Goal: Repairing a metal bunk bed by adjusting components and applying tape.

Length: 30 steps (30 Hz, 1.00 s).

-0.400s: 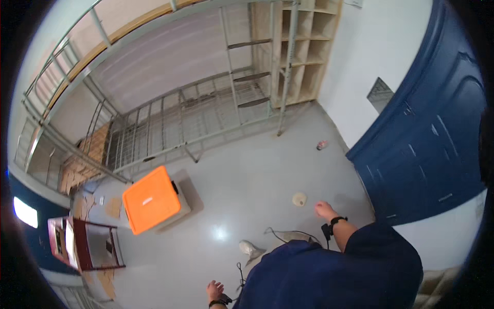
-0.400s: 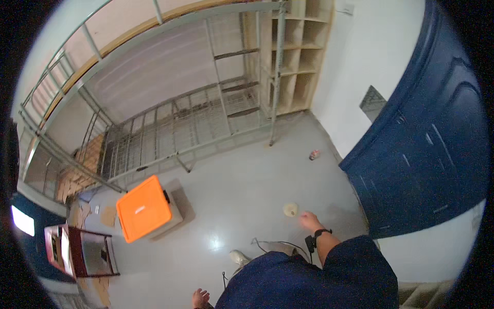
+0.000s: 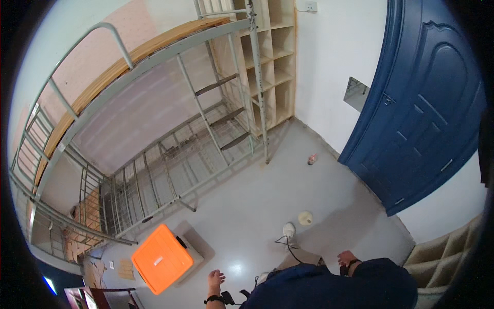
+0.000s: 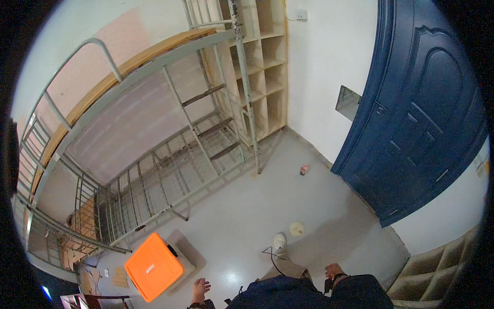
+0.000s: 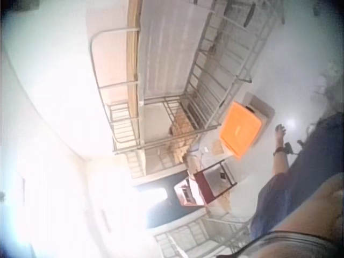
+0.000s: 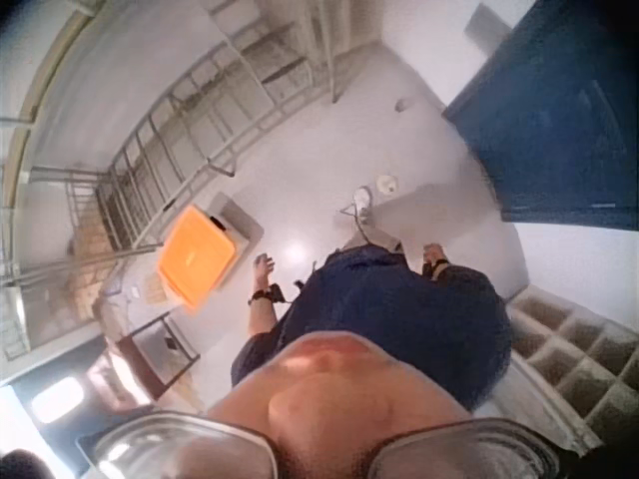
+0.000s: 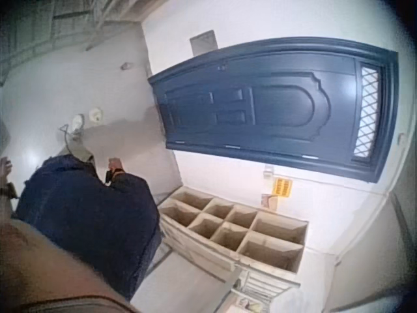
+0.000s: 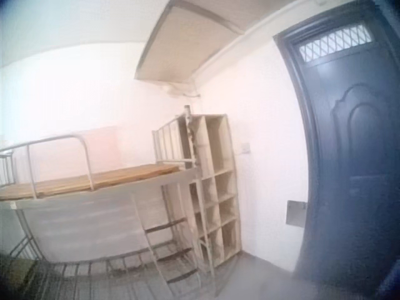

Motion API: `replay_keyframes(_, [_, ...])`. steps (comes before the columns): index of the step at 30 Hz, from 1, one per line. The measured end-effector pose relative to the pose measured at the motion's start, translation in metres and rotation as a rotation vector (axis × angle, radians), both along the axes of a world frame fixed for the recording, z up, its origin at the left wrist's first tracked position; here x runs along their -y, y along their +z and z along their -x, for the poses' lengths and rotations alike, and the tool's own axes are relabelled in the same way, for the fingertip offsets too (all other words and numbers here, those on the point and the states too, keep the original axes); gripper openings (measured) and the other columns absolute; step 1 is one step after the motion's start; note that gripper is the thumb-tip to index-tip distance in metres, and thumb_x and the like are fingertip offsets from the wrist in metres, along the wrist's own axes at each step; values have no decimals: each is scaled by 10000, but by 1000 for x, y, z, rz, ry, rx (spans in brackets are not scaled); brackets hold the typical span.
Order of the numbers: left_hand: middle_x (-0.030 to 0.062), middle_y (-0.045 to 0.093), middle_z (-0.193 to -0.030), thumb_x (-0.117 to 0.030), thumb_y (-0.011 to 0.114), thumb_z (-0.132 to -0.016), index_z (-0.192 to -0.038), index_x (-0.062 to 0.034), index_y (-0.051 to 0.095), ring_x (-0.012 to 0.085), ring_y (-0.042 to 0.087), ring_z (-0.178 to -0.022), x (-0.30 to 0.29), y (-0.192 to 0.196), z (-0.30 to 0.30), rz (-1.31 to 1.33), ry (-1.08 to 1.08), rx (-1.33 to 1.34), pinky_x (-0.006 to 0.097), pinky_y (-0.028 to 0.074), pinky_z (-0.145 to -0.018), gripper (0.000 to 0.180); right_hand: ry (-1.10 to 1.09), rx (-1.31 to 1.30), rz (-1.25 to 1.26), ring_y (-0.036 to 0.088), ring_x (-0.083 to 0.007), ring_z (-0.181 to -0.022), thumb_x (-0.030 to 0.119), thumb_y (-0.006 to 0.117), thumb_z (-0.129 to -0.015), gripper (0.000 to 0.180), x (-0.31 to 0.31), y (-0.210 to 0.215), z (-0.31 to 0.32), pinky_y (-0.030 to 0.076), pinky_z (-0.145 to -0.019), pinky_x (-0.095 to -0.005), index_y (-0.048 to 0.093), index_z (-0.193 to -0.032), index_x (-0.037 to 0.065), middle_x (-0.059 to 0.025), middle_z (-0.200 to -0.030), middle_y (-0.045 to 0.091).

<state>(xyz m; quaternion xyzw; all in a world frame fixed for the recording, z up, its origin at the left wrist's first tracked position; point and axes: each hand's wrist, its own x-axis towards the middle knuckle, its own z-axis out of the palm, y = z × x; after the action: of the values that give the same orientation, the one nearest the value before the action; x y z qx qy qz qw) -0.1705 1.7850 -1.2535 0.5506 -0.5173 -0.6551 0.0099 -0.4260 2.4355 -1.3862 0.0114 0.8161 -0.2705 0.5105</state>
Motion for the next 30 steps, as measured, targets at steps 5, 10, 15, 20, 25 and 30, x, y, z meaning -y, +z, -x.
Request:
replay_keyframes(5, [156,619,-978,-245,531,-920,-1192,-49,466,274,645,-764,21,1,105,-29,-149,151,364,517,-636,342,-1072,323,519,631,-269,-640,235,649,-856,326,55,63,35,540,-536,-394,584,-1082,9,-196,-875,633])
replay_keyframes(10, [267,455,-1313,-378,364,-936,-1338,-57,349,458,553,-1035,67,-59,139,-276,-46,17,546,471,-814,515,-974,-128,278,594,-275,-573,348,505,-886,350,110,77,147,502,-488,-379,632,-887,21,-166,-758,630])
replay_keyframes(15, [242,539,-1212,-390,414,-928,-1307,-66,414,402,600,-963,61,-43,271,-112,-148,56,520,488,-774,498,-1109,-20,497,607,-237,-597,197,559,-889,174,114,72,265,506,-510,-333,570,-923,27,-129,-770,620])
replay_keyframes(20, [185,635,-988,-266,451,-919,-1196,-67,482,319,650,-777,72,-37,374,-194,-349,-166,417,521,-671,343,-873,-99,408,606,-221,-596,205,579,-892,174,155,77,319,506,-519,-324,589,-893,32,-102,-744,615])
replay_keyframes(25, [150,642,-1044,-284,409,-974,-1190,-71,476,252,661,-789,71,-10,501,-51,-550,288,363,547,-646,311,-1126,286,504,645,-279,-743,201,578,-880,175,158,25,356,542,-627,-392,621,-969,56,-138,-899,645])
replay_keyframes(30, [174,628,-1030,-376,496,-893,-1211,-79,478,347,655,-790,123,-37,585,-206,-362,135,475,526,-628,435,62,-394,-32,650,-306,-825,256,587,-821,293,144,-19,424,522,-744,-435,636,-1061,95,-145,-989,659])
